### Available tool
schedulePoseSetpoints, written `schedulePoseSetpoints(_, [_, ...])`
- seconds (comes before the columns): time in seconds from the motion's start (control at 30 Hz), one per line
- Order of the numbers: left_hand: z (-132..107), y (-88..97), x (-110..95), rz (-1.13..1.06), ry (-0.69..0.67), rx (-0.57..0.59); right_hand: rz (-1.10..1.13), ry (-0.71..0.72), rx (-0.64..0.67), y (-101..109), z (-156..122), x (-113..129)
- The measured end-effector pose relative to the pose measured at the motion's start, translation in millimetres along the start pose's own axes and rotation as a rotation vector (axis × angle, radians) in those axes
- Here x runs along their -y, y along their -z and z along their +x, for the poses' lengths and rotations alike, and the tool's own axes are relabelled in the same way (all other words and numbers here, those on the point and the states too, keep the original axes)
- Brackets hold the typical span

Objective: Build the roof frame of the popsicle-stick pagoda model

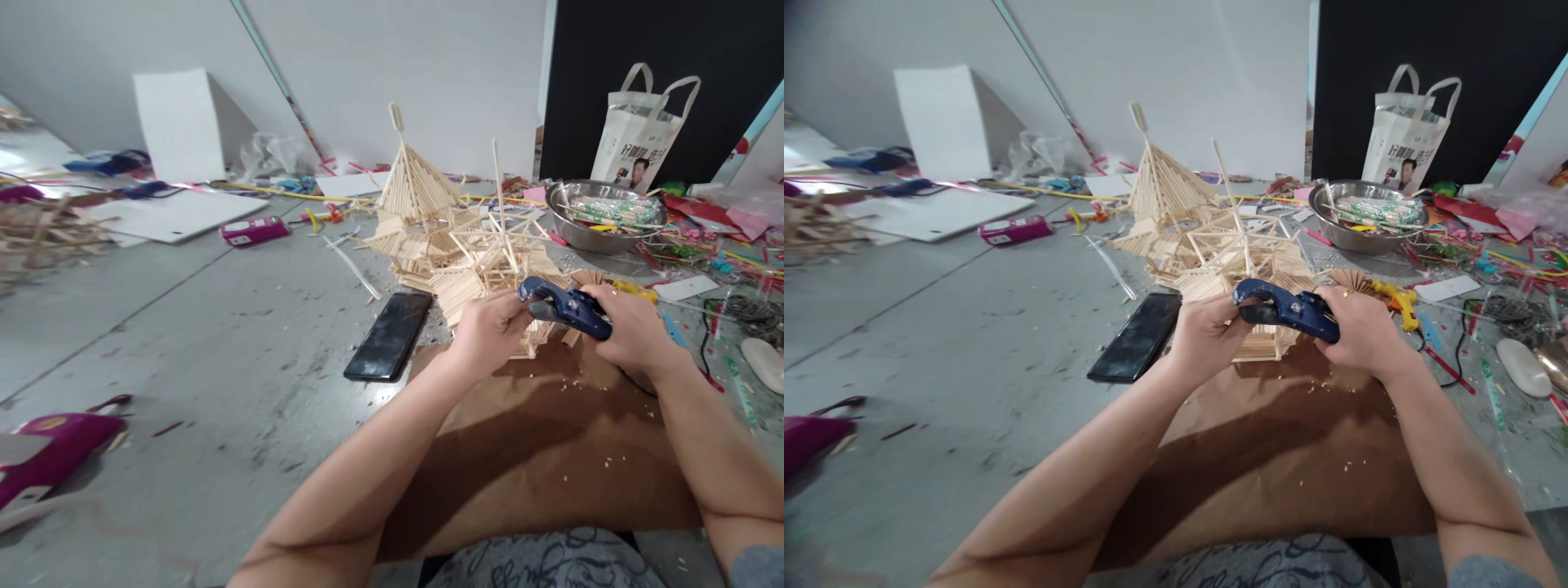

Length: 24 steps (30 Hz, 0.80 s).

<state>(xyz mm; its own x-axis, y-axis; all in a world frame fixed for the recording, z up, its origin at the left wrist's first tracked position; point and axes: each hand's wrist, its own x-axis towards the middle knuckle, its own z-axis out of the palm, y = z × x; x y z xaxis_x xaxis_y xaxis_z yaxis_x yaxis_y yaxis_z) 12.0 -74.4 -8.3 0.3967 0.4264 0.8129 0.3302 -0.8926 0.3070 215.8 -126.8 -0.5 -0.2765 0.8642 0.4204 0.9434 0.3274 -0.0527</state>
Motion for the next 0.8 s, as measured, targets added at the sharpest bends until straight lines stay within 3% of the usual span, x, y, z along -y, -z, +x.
schedulePoseSetpoints(0.8, [0.4, 0.6, -1.2, -0.014, -0.020, -0.006, -0.013, -0.018, 0.008, -0.4, -1.0, 2.7])
